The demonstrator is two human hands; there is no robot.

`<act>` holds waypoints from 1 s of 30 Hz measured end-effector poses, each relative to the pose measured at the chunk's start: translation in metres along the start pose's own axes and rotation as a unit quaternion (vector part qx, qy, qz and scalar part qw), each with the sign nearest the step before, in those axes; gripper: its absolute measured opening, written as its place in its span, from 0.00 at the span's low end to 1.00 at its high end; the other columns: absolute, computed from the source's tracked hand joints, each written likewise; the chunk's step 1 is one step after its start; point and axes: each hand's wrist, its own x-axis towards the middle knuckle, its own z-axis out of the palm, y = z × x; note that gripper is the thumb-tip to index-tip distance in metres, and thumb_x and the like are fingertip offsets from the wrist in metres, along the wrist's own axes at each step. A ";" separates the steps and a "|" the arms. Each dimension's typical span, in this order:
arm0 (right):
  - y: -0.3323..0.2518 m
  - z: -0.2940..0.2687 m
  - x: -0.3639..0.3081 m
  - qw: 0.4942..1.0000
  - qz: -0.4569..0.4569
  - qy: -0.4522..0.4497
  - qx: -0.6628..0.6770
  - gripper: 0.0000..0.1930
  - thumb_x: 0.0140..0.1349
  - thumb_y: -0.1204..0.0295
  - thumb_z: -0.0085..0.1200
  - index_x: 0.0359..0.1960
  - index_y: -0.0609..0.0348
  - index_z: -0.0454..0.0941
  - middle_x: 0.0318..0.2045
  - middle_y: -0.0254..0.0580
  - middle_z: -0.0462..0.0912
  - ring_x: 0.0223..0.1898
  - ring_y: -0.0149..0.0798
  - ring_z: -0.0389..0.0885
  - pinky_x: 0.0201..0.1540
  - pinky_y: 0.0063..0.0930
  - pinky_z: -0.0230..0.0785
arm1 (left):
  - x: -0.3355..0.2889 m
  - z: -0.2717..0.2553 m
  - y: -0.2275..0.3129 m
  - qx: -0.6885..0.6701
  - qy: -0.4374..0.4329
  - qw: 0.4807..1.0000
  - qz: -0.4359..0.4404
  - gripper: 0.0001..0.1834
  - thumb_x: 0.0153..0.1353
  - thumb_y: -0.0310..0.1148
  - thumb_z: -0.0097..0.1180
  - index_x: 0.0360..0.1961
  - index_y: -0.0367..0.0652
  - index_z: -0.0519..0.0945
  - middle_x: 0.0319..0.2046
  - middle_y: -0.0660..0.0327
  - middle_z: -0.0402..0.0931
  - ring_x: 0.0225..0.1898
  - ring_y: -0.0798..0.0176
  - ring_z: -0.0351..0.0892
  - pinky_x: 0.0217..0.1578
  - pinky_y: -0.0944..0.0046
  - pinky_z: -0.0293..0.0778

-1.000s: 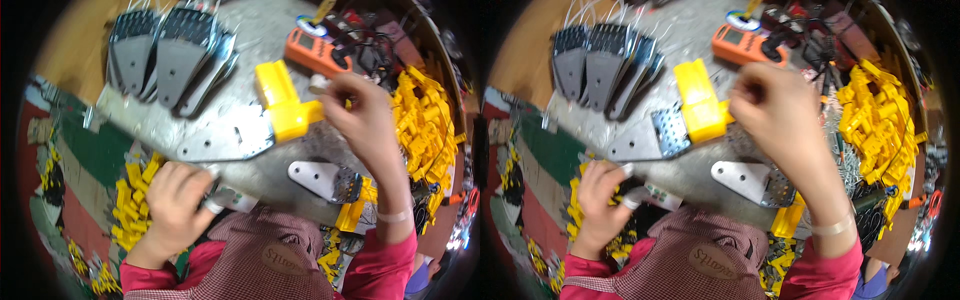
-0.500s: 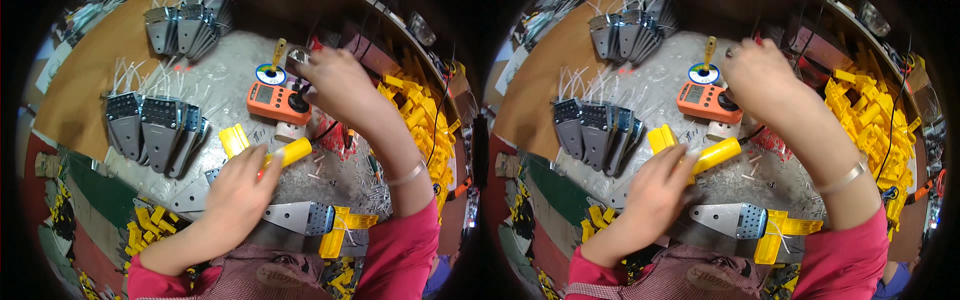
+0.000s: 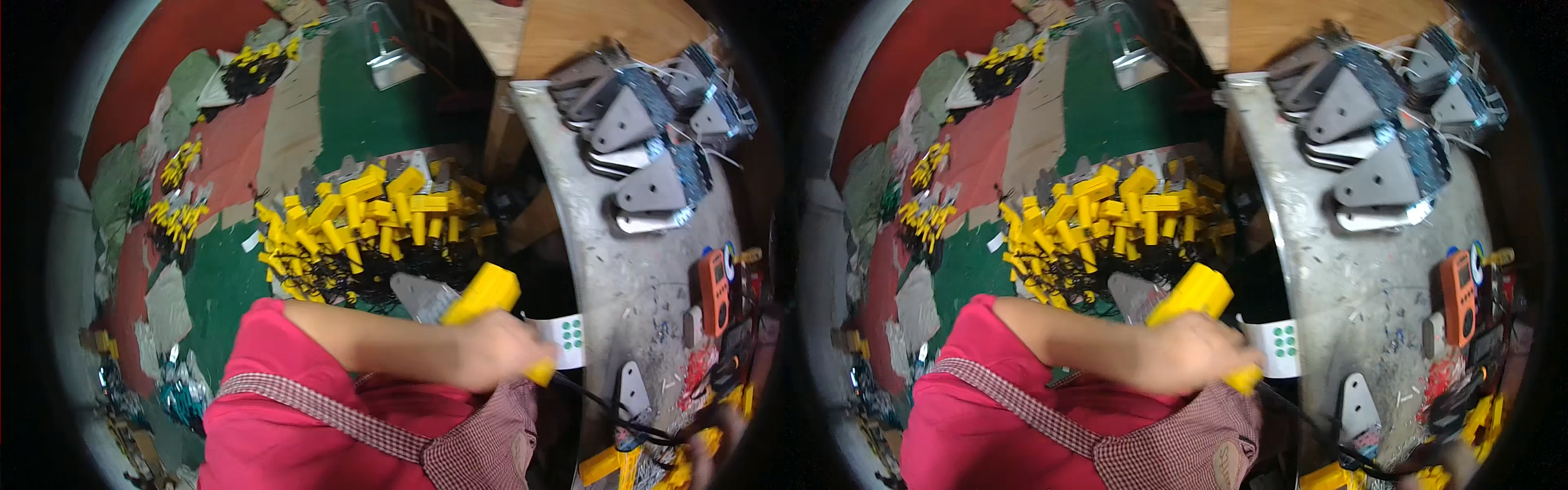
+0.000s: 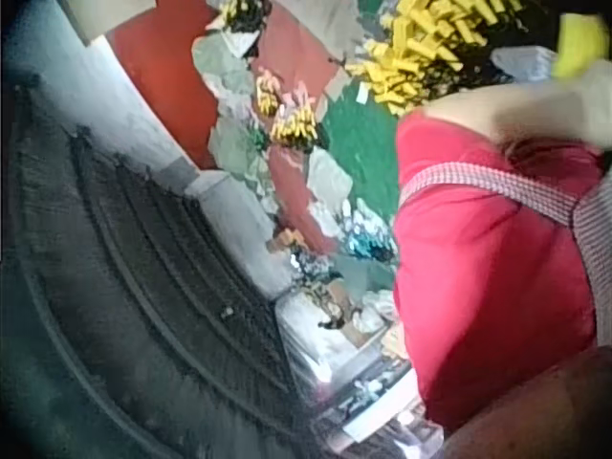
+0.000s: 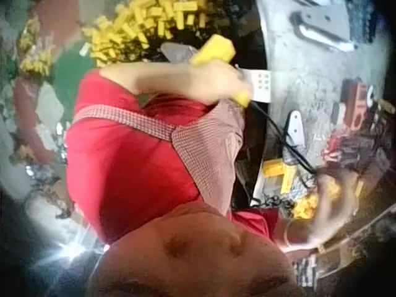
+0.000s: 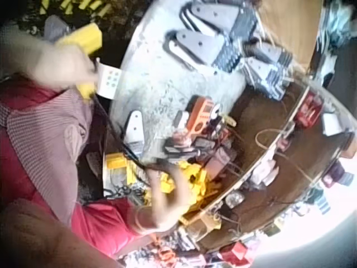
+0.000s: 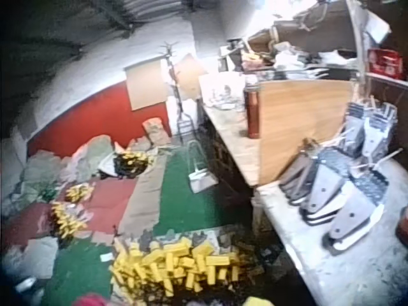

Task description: The person assembles a handheld industrial tool by connecting wires, soldering them with a soldering iron, and fastening the yellow plastic housing with screws using an electric screwdriver.

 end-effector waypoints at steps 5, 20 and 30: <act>-0.086 0.029 0.023 0.987 -0.143 -0.030 0.068 0.08 0.61 0.76 0.56 0.41 0.64 0.80 0.40 0.48 0.83 0.45 0.43 0.80 0.50 0.38 0.70 | -0.106 0.056 -0.164 0.177 -0.006 0.935 -0.307 0.18 0.52 0.30 0.55 0.47 0.56 0.79 0.38 0.60 0.79 0.43 0.54 0.81 0.38 0.53 0.76; -0.089 0.052 0.002 0.995 -0.085 -0.033 0.042 0.15 0.61 0.78 0.53 0.50 0.65 0.76 0.41 0.51 0.82 0.43 0.46 0.80 0.50 0.36 0.69 | -0.230 0.123 -0.345 0.138 -0.068 0.680 -0.717 0.25 0.60 0.35 0.53 0.61 0.51 0.71 0.71 0.52 0.47 0.69 0.39 0.51 0.59 0.47 0.64; -0.036 0.111 -0.045 0.986 -0.024 0.106 0.124 0.12 0.55 0.67 0.58 0.37 0.59 0.73 0.28 0.43 0.74 0.34 0.48 0.75 0.37 0.41 0.70 | -0.113 -0.028 -0.257 -0.016 0.236 0.826 -0.512 0.21 0.55 0.36 0.59 0.50 0.39 0.78 0.40 0.48 0.82 0.42 0.53 0.82 0.42 0.56 0.74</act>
